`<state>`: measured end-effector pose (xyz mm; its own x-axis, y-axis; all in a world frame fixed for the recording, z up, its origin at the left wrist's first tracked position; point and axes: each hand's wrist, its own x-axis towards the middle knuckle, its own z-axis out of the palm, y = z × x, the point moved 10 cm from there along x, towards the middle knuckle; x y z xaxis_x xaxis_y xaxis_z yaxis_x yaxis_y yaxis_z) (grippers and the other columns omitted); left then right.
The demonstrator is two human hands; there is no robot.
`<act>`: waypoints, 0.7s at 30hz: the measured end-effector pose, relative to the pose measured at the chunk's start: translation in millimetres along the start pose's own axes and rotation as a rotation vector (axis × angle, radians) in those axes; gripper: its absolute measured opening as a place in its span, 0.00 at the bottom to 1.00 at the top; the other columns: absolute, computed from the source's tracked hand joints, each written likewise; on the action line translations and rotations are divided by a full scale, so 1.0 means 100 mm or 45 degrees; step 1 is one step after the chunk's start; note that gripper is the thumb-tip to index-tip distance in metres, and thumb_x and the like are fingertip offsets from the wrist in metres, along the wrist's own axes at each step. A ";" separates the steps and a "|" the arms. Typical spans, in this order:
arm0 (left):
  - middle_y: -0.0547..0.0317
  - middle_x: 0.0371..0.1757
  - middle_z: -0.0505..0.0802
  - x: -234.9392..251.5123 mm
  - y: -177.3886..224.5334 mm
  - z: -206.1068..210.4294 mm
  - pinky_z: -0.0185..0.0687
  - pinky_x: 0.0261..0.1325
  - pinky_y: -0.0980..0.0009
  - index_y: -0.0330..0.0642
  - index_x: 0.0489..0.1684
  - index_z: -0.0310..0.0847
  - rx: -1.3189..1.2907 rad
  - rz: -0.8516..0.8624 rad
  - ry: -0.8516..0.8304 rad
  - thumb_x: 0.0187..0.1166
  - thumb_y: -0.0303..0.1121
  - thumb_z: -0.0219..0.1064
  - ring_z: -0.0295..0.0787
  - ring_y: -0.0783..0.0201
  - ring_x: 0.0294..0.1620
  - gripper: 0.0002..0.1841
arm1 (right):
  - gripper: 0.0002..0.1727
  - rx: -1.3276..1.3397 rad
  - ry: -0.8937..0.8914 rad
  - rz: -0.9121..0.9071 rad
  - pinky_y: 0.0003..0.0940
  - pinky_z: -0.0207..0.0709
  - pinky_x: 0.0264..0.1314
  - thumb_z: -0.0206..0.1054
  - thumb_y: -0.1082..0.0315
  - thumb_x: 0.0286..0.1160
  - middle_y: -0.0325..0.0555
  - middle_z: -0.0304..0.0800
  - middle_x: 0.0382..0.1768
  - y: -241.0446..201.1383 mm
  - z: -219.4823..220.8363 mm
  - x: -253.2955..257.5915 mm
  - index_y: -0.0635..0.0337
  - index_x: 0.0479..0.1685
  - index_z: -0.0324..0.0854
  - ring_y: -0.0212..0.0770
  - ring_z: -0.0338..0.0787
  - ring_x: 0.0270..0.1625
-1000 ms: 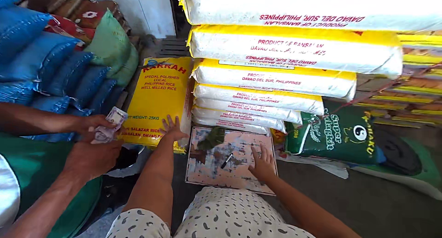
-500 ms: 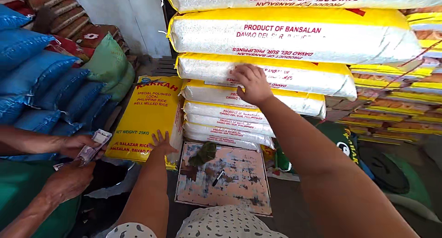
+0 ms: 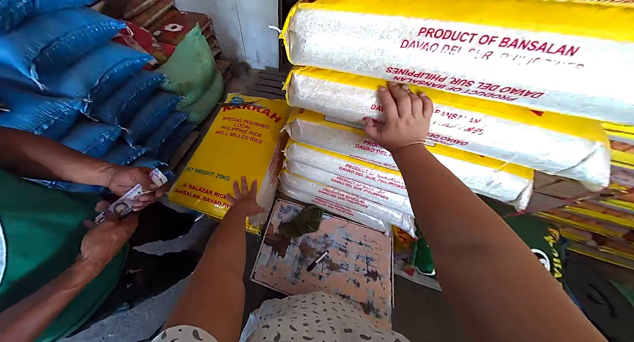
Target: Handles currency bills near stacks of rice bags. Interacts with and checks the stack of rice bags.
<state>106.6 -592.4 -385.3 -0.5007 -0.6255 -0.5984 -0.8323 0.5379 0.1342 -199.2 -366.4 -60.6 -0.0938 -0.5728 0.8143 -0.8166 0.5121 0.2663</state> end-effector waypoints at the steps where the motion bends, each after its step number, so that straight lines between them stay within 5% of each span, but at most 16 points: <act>1: 0.49 0.95 0.16 0.00 0.01 -0.01 0.19 0.81 0.15 0.61 0.99 0.23 0.005 -0.001 0.003 0.67 0.64 0.77 0.04 0.31 0.93 0.66 | 0.38 -0.019 0.019 0.001 0.59 0.63 0.79 0.52 0.39 0.76 0.52 0.80 0.79 0.00 0.00 0.00 0.47 0.85 0.71 0.57 0.79 0.79; 21: 0.51 0.94 0.13 0.04 0.01 0.00 0.18 0.81 0.15 0.62 0.99 0.21 -0.040 -0.018 -0.025 0.66 0.61 0.79 0.01 0.33 0.92 0.67 | 0.37 -0.082 0.182 -0.010 0.55 0.69 0.68 0.53 0.38 0.79 0.54 0.84 0.75 -0.02 -0.08 -0.03 0.51 0.82 0.74 0.58 0.85 0.70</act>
<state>103.8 -594.1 -387.8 -0.4845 -0.6216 -0.6155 -0.8464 0.5110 0.1501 -192.8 -360.8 -59.4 -0.0016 -0.4827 0.8758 -0.7784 0.5504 0.3020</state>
